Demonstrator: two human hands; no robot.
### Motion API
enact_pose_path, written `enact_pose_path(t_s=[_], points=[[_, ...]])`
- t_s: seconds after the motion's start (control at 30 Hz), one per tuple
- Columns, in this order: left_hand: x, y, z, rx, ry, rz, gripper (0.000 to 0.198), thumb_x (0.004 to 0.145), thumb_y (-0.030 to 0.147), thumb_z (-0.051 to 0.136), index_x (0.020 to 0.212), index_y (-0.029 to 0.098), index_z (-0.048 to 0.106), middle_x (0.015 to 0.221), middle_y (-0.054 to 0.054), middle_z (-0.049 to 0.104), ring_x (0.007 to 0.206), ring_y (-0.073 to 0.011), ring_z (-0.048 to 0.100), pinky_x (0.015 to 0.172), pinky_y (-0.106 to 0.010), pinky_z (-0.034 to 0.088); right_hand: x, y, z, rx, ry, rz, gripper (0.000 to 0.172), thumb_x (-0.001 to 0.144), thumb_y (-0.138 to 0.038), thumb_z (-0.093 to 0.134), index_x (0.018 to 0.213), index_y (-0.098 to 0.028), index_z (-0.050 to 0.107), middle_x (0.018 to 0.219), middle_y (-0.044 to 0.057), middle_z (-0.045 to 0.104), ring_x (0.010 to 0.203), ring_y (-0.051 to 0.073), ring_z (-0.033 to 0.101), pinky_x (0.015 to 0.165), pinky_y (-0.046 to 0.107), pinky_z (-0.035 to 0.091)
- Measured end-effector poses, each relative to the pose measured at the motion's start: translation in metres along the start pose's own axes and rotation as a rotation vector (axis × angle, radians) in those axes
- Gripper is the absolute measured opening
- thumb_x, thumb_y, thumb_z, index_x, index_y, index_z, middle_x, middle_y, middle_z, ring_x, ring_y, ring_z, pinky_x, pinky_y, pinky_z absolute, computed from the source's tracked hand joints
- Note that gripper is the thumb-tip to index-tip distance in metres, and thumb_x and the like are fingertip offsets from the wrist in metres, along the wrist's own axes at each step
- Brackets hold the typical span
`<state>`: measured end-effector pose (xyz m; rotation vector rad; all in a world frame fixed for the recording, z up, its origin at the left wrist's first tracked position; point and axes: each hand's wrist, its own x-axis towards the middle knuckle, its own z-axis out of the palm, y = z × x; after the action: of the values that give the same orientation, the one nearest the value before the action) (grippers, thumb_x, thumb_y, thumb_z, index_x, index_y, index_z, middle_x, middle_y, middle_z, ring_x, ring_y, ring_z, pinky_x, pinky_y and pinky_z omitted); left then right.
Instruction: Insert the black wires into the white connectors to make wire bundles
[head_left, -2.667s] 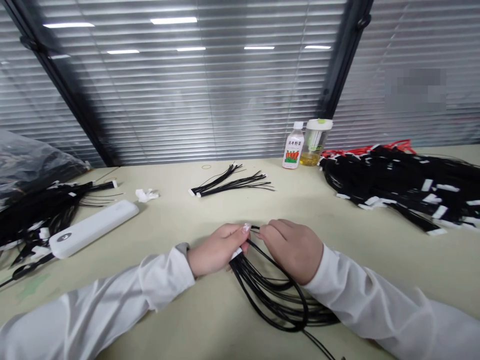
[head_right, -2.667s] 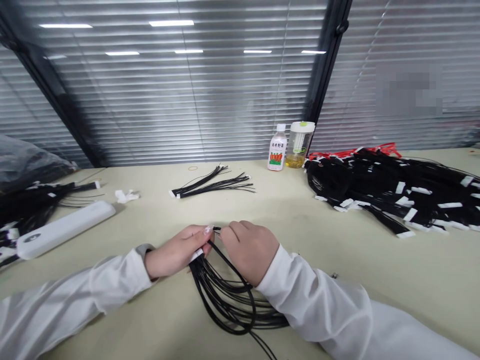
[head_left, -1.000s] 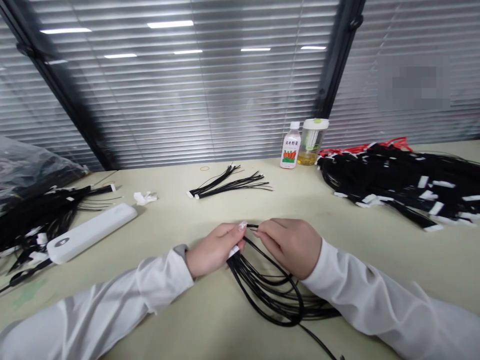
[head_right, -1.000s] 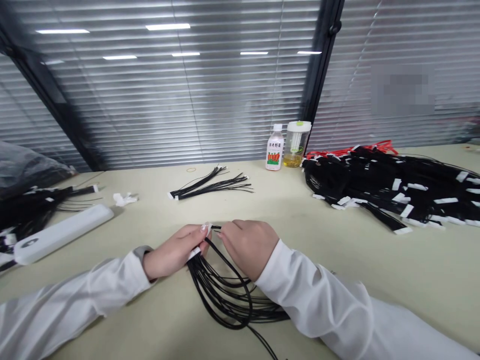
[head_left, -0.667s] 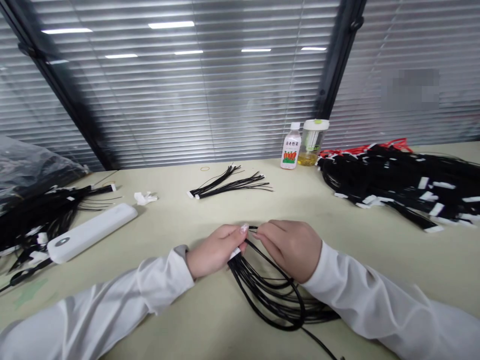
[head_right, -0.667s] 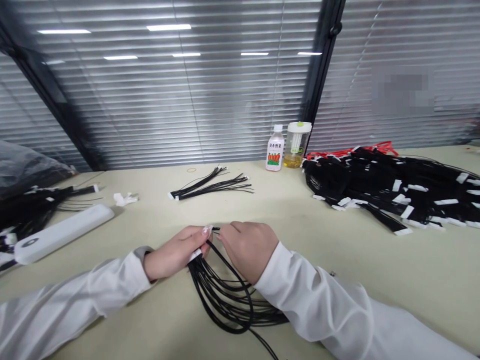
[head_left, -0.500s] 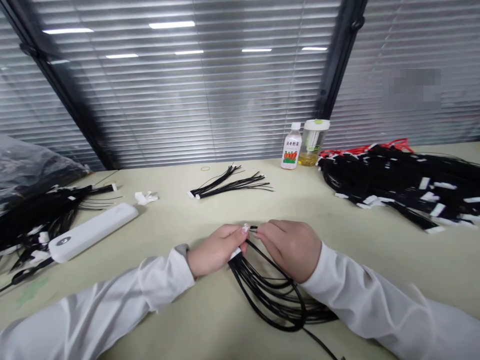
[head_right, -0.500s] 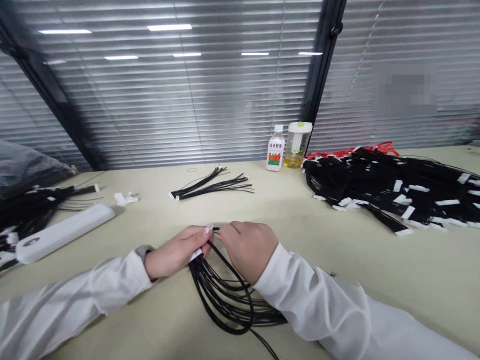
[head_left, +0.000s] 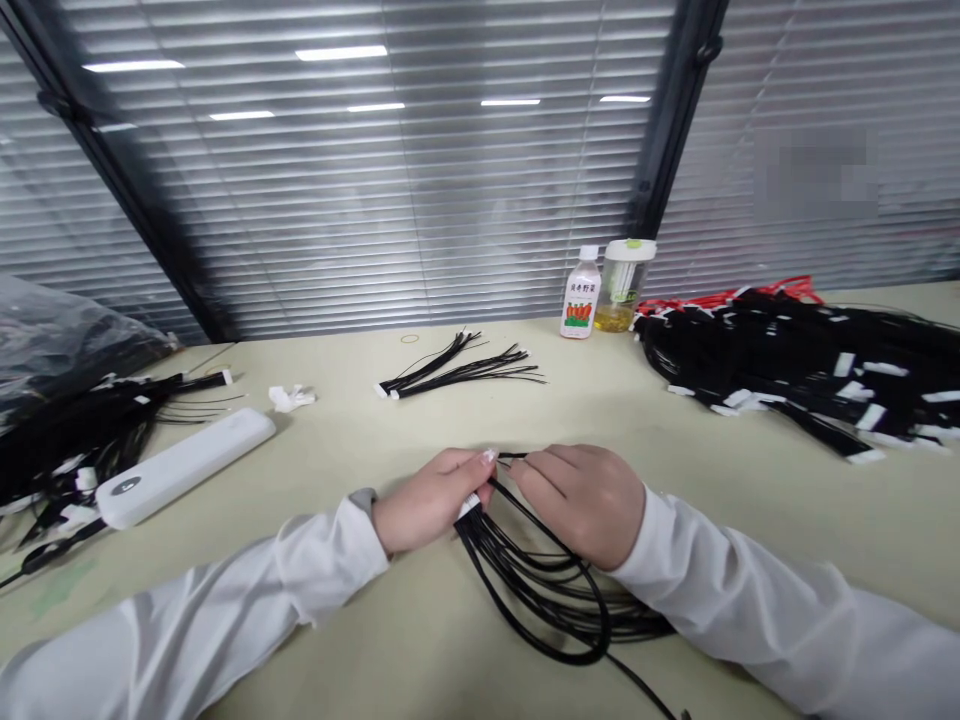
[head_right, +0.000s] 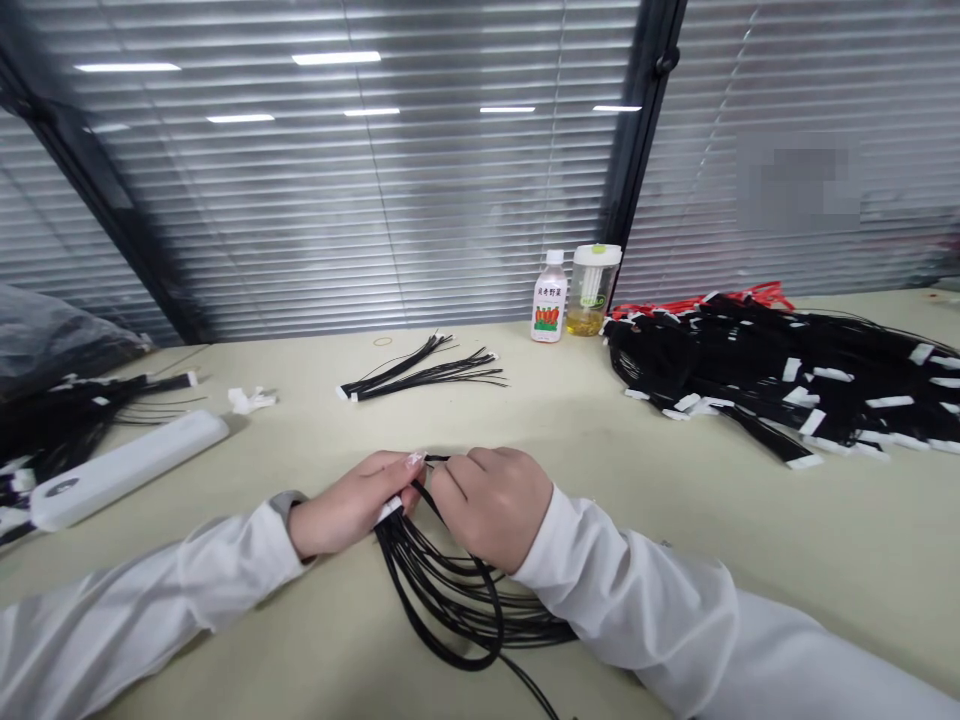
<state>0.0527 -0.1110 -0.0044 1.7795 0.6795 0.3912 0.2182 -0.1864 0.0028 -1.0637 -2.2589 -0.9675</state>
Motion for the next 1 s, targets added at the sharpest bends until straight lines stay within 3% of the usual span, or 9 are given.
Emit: enact_pose_path(t_s=[0.47,0.67,1.0], points=[[0.0007,-0.0012,-0.0001,-0.035,0.015,-0.011,0.048,0.08,0.054,0.035,0.057,0.013,0.047,0.047,0.002,0.038,0.046,-0.0067,0.036,0.046,-0.02,0.028,0.0005,-0.0007,0.0001,-0.001,-0.008,-0.032,0.025,0.083,-0.013,0.039,0.066,-0.014,0.057,0.054,0.001,0.055,0.047,0.013,0.048,0.044,0.028,0.025],[0.0011,-0.0053,-0.0005,-0.15,0.093,-0.066,0.049,0.078,0.057,0.035,0.056,0.014,0.044,0.046,0.003,0.035,0.043,-0.0062,0.033,0.044,-0.02,0.026,0.0011,0.0009,-0.0004,-0.01,0.02,-0.028,0.024,0.082,-0.012,0.042,0.064,-0.014,0.057,0.054,0.001,0.055,0.048,0.012,0.048,0.045,0.027,0.025],[0.0017,-0.007,-0.0028,-0.047,0.02,-0.004,0.047,0.08,0.053,0.036,0.058,0.013,0.048,0.048,0.003,0.037,0.048,-0.0065,0.034,0.049,-0.02,0.028,0.0008,0.0005,0.0003,-0.032,-0.021,-0.009,0.024,0.083,-0.015,0.043,0.063,-0.015,0.055,0.053,0.0,0.054,0.047,0.012,0.046,0.044,0.027,0.023]])
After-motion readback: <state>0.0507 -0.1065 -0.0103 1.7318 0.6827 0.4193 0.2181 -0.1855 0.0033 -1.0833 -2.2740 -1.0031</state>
